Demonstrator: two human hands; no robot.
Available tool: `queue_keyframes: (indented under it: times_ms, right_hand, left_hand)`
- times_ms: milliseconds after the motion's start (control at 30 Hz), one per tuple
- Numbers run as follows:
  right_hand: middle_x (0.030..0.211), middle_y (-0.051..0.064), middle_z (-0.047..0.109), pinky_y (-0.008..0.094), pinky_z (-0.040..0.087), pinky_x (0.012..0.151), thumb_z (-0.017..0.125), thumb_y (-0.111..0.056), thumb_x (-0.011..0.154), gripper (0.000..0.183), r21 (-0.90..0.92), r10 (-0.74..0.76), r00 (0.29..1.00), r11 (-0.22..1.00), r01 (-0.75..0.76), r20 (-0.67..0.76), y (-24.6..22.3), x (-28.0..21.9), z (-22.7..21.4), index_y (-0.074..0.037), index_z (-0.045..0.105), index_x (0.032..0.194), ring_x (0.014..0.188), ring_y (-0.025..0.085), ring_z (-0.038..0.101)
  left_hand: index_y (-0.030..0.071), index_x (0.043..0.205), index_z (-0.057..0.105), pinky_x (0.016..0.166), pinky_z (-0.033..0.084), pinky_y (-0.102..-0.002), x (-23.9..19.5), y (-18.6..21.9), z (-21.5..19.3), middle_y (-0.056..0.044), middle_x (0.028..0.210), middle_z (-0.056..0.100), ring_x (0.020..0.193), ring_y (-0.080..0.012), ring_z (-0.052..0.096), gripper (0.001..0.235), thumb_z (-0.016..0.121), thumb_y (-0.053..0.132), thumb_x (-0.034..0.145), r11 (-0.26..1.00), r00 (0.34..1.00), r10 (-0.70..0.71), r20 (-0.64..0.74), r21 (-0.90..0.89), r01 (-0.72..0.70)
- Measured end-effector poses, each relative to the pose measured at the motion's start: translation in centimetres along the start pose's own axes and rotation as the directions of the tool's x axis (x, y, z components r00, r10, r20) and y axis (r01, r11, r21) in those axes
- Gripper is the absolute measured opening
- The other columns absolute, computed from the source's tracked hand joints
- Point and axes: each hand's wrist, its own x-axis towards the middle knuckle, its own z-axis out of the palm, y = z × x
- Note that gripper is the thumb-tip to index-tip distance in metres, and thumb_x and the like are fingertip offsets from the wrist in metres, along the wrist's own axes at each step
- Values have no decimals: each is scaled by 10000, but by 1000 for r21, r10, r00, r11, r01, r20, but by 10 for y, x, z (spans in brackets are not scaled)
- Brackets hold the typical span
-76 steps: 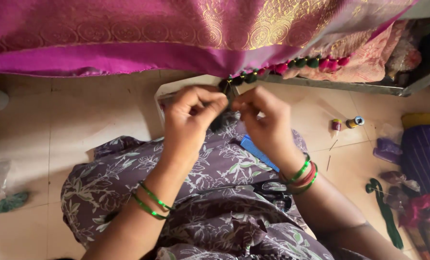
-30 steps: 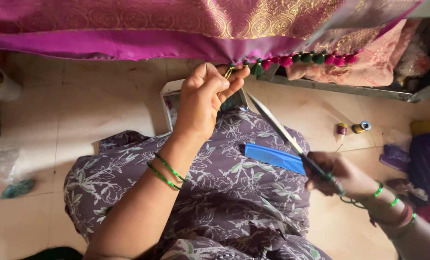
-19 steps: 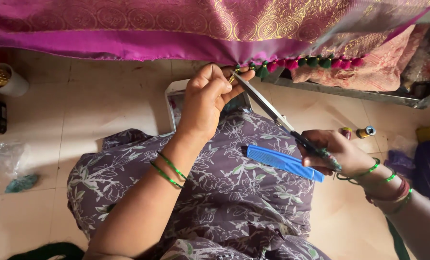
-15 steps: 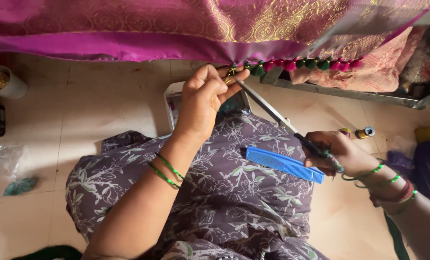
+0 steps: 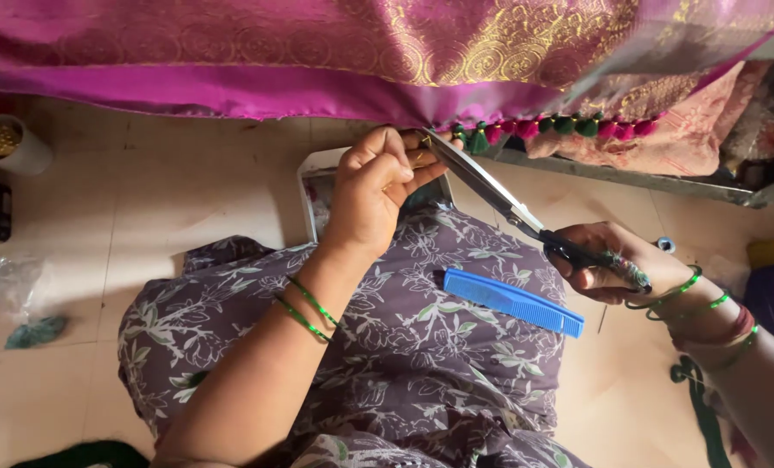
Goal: The person sits on the floor with a pink decorative fabric across their lap and attaches tassels along its hem. They hand-sew each tassel to the edge with needle and thread, cut the thread with scissors, and comb and trim the tassel fringe before securing the next one.
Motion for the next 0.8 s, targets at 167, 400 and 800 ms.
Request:
queue_keyframes:
  times_ms: [167,400,800]
  right_hand:
    - [621,-4,653,246,356,354,839,-280,782,340,-199,88,992,974,-106,-94,-15,6,10,-12,647,860,416,65,498]
    - [584,29,682,266,411,370,874,-195,719,279,-442,88,961,875,-200,-261,-27,-7,12,-31,685,842,424,71,542]
    - [622,40,704,287,537,488,838,-133,731,238,-754,-267,879,641,-145,-396,-47,-9,14,-18,695,883,536,89,670]
  left_hand:
    - [41,824,489,1067,549,-496,0,3,3,-225,1187,684,1205,-357,686,106,433,-44,854,1000,1000,-15,8,4,15]
    - [114,1088,606,777,556,-393,15,26,19,-137,1110,733,898,-257,719,150,657,147,951,858,934,-39,-355,468,213]
    - [0,1031,747,760,530,-233,40,-8,-24,23,931,759,815,-20,640,208,759,196,964,695,968,240,-77,710,-116]
